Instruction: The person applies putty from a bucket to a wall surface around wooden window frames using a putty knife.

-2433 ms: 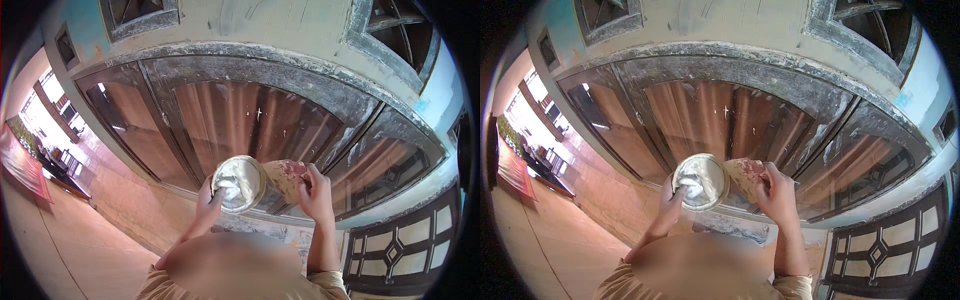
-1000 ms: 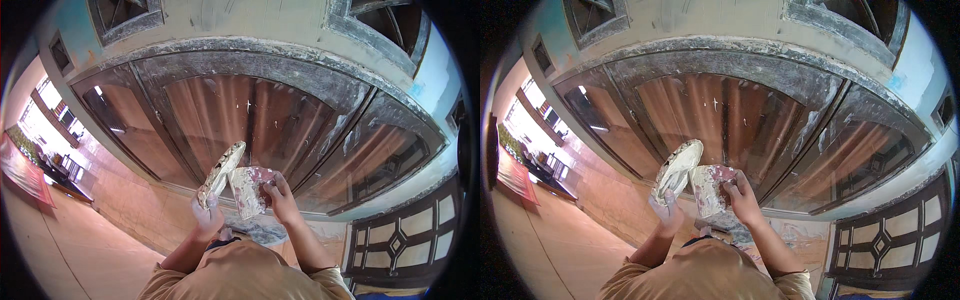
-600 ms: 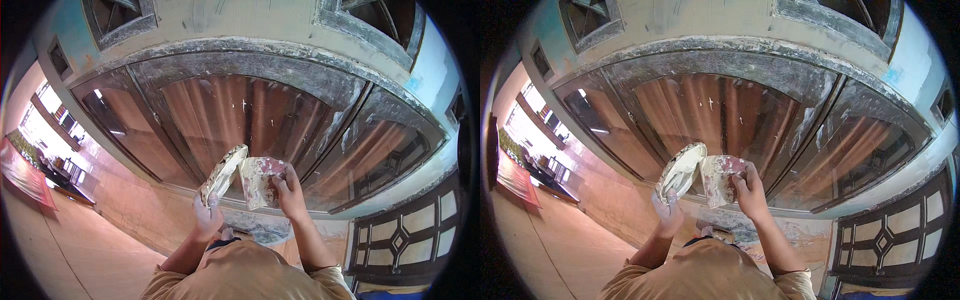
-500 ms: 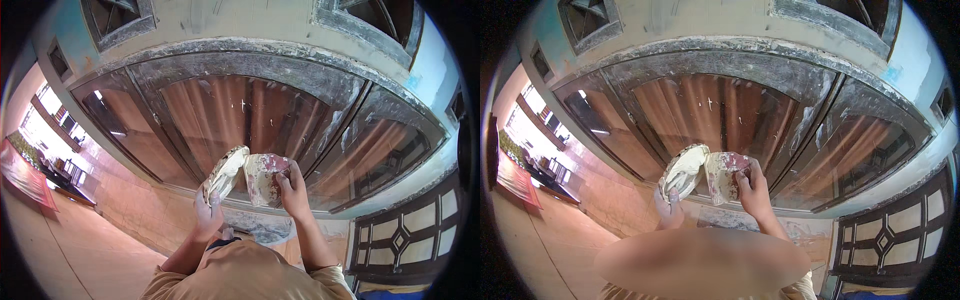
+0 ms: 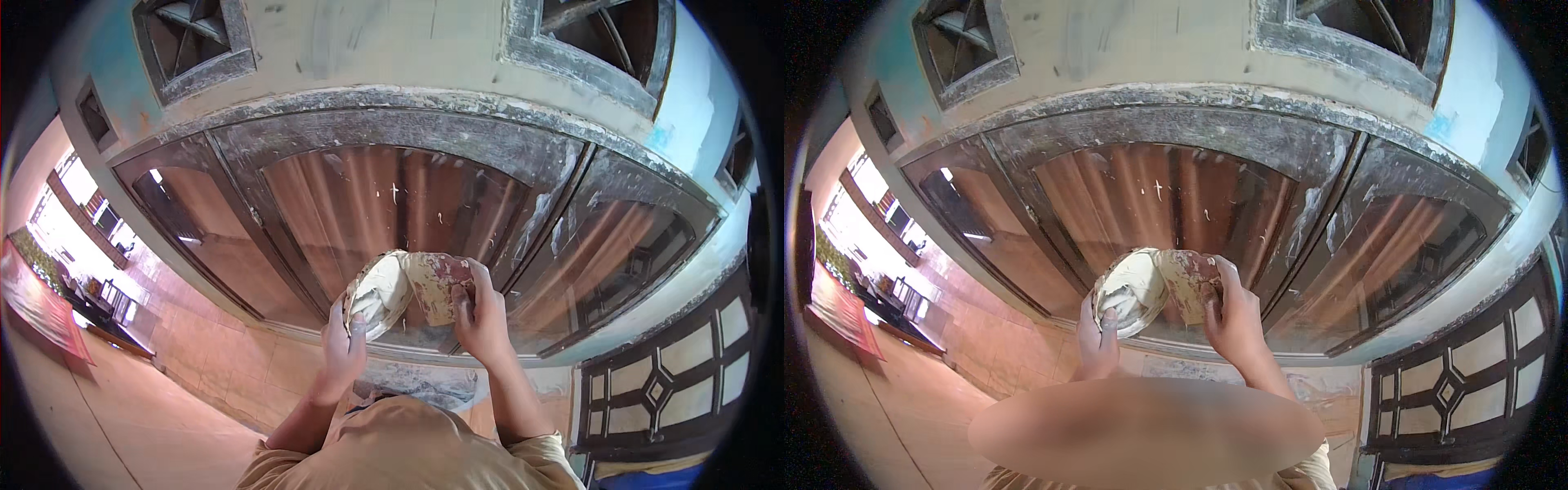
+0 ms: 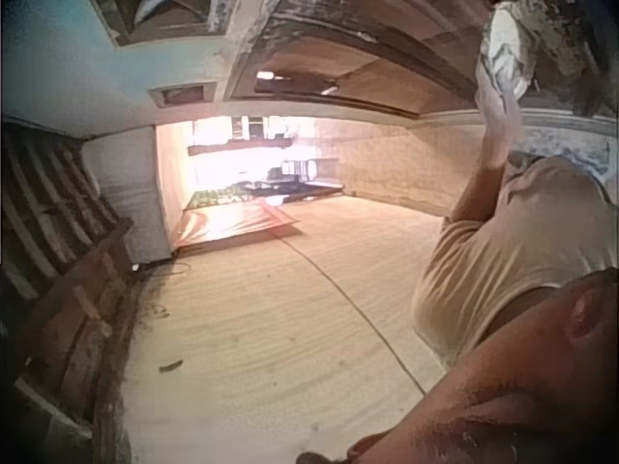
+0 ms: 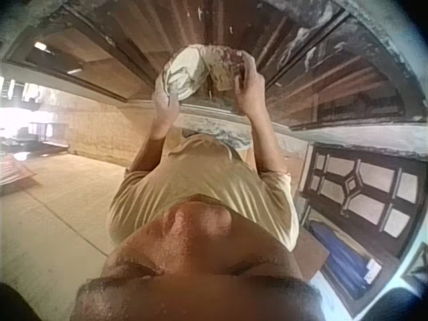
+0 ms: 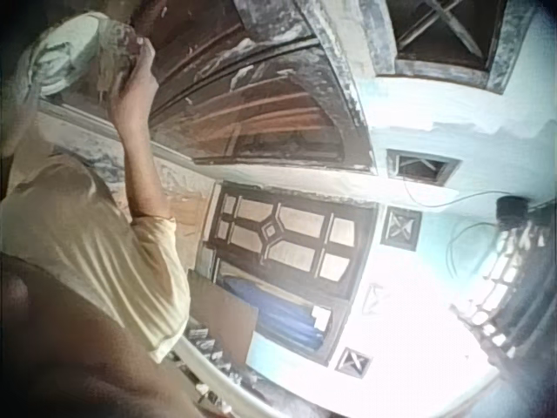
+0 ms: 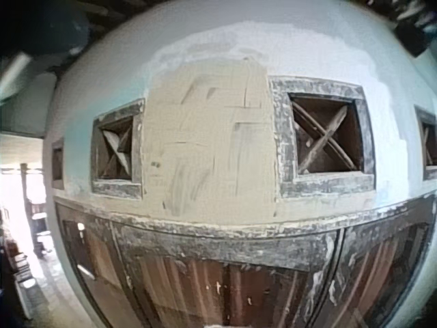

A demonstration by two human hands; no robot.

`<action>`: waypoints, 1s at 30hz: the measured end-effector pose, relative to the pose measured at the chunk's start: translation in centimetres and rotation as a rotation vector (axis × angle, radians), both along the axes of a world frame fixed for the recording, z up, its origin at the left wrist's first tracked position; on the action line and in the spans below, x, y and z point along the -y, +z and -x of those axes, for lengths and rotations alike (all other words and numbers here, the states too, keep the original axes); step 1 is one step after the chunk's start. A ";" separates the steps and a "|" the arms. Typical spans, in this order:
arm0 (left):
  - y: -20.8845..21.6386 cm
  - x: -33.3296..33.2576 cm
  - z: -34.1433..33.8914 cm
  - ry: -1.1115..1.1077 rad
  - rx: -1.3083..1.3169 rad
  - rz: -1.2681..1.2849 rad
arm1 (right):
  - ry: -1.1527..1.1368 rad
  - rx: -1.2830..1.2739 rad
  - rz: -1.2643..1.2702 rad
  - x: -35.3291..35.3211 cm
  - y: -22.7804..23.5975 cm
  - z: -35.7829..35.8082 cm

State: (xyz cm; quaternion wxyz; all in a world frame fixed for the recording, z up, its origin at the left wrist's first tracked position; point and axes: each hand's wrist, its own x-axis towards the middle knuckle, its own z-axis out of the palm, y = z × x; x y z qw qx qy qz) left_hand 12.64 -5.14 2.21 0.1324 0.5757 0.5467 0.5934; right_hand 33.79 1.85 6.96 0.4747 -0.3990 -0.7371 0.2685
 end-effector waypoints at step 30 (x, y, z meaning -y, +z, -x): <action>-0.4 -4.5 10.4 -0.349 1.159 -0.048 | 0.224 -0.164 -0.204 -2.0 5.7 6.8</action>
